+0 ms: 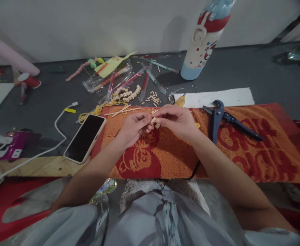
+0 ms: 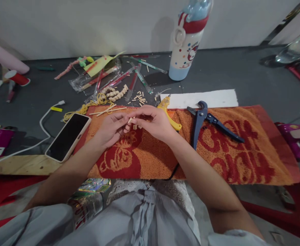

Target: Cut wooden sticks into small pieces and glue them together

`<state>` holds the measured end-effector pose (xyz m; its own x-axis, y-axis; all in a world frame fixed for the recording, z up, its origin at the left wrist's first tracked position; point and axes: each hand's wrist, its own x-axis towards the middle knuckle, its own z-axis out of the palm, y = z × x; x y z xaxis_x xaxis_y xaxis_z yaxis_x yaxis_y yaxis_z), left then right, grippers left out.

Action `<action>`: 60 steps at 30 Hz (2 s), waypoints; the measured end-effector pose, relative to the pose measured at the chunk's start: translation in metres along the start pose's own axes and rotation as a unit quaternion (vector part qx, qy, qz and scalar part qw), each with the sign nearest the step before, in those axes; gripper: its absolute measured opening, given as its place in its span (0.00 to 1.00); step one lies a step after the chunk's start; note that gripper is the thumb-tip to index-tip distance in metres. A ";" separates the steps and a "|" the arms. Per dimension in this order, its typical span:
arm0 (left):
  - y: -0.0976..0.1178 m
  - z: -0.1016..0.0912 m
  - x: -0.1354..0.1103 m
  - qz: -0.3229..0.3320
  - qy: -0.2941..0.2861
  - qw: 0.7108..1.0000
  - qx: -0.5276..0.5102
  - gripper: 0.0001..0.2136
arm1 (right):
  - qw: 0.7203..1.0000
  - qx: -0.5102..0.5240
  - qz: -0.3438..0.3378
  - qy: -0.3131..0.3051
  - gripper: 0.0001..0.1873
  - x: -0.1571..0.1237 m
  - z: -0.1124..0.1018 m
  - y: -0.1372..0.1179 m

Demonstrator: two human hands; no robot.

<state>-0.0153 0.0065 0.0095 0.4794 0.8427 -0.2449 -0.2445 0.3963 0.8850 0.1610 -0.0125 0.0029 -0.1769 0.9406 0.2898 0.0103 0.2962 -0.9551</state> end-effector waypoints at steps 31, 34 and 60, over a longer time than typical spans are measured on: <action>0.001 -0.005 -0.004 0.076 -0.010 0.987 0.139 0.17 | 0.999 -0.035 -0.013 0.017 0.11 0.000 -0.004 0.001; 0.000 -0.005 -0.005 0.213 0.043 0.932 0.291 0.13 | 0.999 -0.033 0.011 0.017 0.11 0.000 -0.004 0.002; -0.002 -0.013 -0.012 0.501 0.066 0.655 0.562 0.08 | 0.964 -0.186 -0.177 0.064 0.04 -0.007 0.005 -0.006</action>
<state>-0.0312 0.0003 0.0058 0.4575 0.5274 0.7159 0.4298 -0.8360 0.3412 0.1573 -0.0218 0.0067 -0.1106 0.7754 0.6217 0.3280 0.6189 -0.7137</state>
